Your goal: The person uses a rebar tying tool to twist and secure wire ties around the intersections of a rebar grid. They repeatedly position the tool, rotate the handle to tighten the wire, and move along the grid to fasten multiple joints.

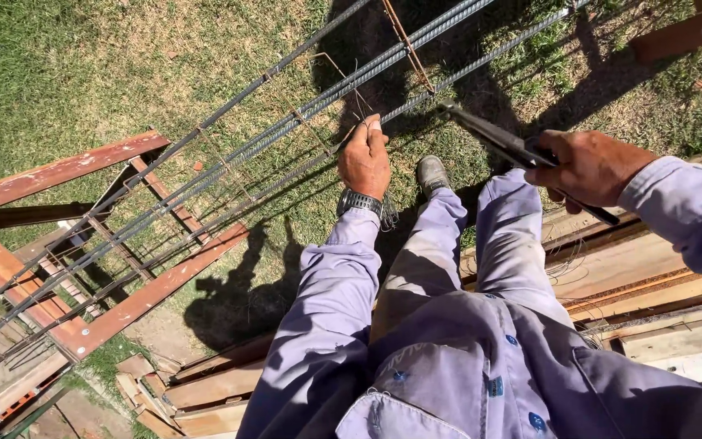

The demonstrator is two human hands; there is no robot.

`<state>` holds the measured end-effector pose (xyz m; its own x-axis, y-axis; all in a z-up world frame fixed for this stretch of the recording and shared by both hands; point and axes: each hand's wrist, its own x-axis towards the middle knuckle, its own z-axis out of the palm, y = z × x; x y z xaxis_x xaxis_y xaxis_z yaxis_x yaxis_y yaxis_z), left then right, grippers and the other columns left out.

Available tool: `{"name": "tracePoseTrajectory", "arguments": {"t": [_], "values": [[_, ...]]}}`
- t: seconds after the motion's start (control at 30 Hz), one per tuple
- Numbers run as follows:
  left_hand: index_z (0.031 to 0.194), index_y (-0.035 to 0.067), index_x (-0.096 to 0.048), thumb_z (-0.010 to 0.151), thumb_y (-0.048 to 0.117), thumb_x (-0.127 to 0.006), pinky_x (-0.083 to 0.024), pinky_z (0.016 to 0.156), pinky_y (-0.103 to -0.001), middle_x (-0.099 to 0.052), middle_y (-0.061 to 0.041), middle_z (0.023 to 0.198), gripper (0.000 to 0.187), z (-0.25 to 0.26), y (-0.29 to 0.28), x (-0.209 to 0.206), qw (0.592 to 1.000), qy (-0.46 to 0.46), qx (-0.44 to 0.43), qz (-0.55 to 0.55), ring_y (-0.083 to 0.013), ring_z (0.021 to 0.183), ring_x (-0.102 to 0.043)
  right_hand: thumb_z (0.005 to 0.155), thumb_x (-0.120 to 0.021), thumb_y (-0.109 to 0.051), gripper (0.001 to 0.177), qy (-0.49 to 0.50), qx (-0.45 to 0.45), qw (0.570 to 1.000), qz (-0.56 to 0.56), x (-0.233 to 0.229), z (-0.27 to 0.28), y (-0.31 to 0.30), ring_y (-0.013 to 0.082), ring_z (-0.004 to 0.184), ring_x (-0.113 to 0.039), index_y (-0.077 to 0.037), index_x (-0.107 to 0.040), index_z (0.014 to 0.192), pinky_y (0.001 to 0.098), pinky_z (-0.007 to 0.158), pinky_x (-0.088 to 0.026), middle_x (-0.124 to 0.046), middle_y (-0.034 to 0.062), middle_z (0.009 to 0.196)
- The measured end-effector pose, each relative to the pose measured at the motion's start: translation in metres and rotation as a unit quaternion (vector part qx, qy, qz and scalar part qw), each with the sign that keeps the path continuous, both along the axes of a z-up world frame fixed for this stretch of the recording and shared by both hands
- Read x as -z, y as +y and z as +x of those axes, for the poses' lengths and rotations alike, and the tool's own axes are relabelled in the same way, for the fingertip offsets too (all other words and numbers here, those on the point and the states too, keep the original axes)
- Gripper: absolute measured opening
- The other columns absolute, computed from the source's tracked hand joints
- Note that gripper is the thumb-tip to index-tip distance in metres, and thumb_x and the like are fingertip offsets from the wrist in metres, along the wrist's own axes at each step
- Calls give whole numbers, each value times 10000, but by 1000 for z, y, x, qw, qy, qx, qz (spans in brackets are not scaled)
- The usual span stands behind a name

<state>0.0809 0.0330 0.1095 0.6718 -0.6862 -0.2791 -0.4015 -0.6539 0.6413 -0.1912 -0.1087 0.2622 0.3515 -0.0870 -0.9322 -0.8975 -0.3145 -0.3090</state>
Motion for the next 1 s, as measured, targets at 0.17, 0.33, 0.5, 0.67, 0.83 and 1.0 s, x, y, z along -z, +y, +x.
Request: {"name": "tracePoseTrajectory", "arguments": {"t": [0.17, 0.33, 0.5, 0.67, 0.83, 1.0], "values": [[1139, 271, -728, 968, 378, -443, -532, 675, -372, -785, 38, 781, 349, 7, 2, -1, 1000, -2, 13, -10, -205, 738, -749, 967, -597, -317, 172, 27, -12, 999, 17, -4, 6, 5, 177, 466, -715, -173, -624, 1057, 307, 469, -548, -761, 34, 681], [1171, 328, -711, 964, 401, -417, -500, 603, -369, -794, 66, 813, 366, 0, 2, 5, 1000, 1, 8, 24, -194, 724, -743, 963, -618, -320, 210, 34, -5, 999, 26, -14, 25, -22, 214, 511, -715, -122, -649, 1029, 330, 503, -572, -734, 85, 697], [1101, 318, -731, 966, 455, -413, -502, 650, -416, -783, 80, 763, 372, 2, 4, 9, 999, -21, 9, 43, -252, 741, -738, 1018, -467, -415, 300, 36, -114, 987, -110, -8, 35, -26, 196, 561, -689, -141, -560, 1097, 340, 537, -548, -720, 66, 740], [1128, 326, -720, 965, 419, -431, -507, 662, -390, -784, 86, 784, 345, 5, 0, -5, 999, 11, 7, 35, -221, 740, -739, 993, -617, -250, 204, 102, -28, 994, 22, -46, 62, -40, 227, 518, -611, -94, -647, 1120, 343, 530, -501, -696, 118, 702], [1162, 316, -703, 965, 400, -413, -519, 676, -398, -794, 74, 814, 361, 7, 2, -6, 999, 13, 18, 30, -225, 783, -754, 1006, -551, -302, 245, 34, -12, 999, -22, -25, 37, -31, 224, 540, -675, -119, -615, 1157, 345, 542, -536, -719, 105, 706], [1221, 305, -675, 961, 336, -421, -534, 675, -388, -789, 35, 771, 365, 4, 3, -9, 998, 45, 41, -5, -218, 722, -748, 913, -612, -384, 179, 4, -65, 997, -33, -28, -29, 6, 132, 494, -755, -226, -624, 995, 295, 550, -584, -786, -12, 633]]}}
